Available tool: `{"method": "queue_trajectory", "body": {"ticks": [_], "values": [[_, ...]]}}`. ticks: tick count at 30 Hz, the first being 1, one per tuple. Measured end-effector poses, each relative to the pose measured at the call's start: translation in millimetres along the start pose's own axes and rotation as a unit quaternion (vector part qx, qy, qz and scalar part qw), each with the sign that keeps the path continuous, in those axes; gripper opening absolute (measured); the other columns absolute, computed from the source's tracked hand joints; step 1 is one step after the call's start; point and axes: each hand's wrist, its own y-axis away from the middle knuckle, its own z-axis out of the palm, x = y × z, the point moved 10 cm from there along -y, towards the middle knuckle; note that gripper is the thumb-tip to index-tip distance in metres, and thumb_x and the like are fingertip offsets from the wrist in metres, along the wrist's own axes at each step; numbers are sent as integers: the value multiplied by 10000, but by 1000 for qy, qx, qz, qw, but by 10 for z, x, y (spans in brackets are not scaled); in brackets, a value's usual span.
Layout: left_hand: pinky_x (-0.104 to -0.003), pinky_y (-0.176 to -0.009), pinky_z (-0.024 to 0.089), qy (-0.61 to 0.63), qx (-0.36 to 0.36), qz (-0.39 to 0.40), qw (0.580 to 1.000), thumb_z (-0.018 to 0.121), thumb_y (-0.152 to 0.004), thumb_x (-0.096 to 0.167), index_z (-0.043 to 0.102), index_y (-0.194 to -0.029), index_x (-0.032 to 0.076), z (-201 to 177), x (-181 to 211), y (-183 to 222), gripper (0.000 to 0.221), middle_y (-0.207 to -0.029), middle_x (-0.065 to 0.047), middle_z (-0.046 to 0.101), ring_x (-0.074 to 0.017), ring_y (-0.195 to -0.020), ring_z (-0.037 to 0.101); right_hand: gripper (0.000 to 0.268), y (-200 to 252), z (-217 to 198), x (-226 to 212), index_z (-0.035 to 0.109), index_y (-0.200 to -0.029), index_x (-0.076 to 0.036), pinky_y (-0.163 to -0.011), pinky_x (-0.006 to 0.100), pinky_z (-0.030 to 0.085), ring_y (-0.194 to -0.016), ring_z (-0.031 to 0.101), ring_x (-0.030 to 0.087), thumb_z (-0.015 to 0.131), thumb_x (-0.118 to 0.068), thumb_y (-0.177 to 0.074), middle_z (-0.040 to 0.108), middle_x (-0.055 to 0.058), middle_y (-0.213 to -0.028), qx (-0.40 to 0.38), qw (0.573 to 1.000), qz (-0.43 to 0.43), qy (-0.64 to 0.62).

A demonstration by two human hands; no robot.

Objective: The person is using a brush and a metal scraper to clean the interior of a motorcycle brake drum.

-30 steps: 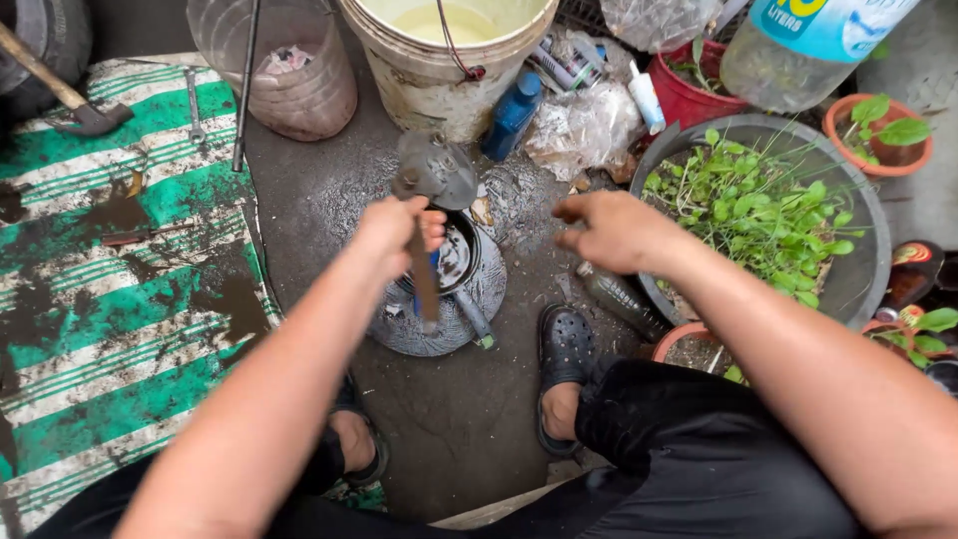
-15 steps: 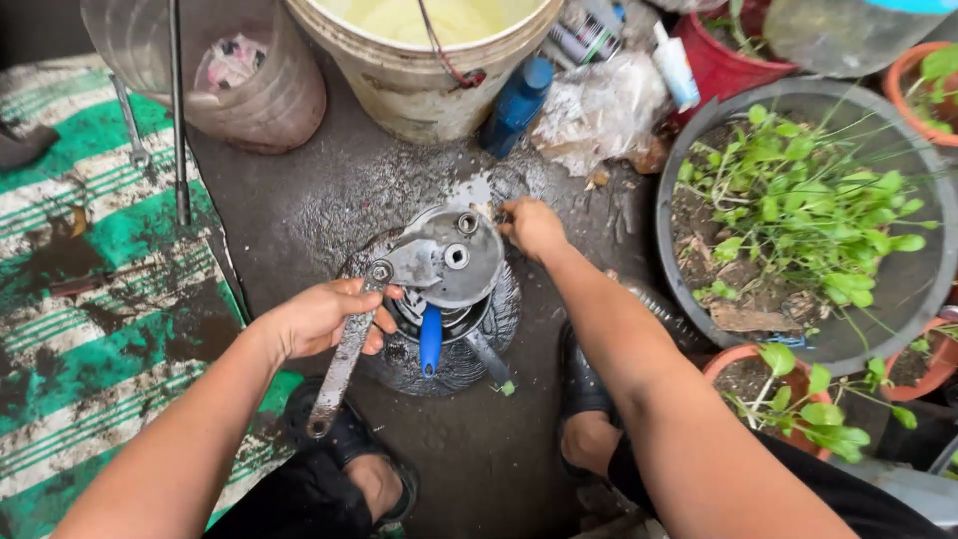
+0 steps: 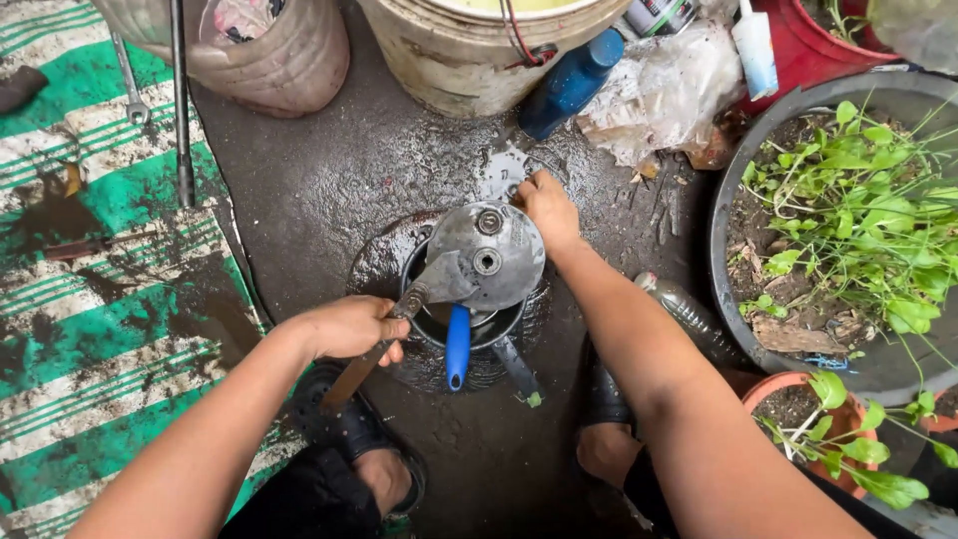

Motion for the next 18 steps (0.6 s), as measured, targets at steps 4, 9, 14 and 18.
{"method": "queue_trajectory", "body": {"ticks": [4,9,14,18], "values": [[-362,-995,624,-87,16,-3,996,638,-1079,553,815,-1194,106,-61,188,103,494,-1013,-11,925,-197,-1031,870,175,-33,142,542,760,-1092,-234,-1019,532,617,-1132,765,377,834,-369,-1008,750,102,-1069,16,988,96,-120],[-371,-939,603,-54,133,-18,989,696,-884,869,803,-1032,146,-193,418,295,746,-725,-14,837,-228,-855,849,184,301,-328,671,772,-1142,-33,-598,363,724,-718,801,206,865,-90,-995,811,147,-891,63,775,151,-611],[-468,-1086,555,-74,253,-37,964,436,-914,975,868,-1130,123,-268,520,431,979,-954,-130,819,-334,-1154,764,148,782,-962,143,628,-1043,-157,-776,501,731,-698,628,205,696,-285,-1077,551,28,-785,-61,533,106,-837],[-522,-1257,463,-101,272,-45,956,361,-960,872,821,-1347,83,-268,485,298,992,-1391,-223,781,-391,-1482,618,458,1118,-1283,-292,510,-941,-165,-880,517,676,-724,483,166,606,-596,-1062,381,-10,-796,-182,380,-38,-906]]}}
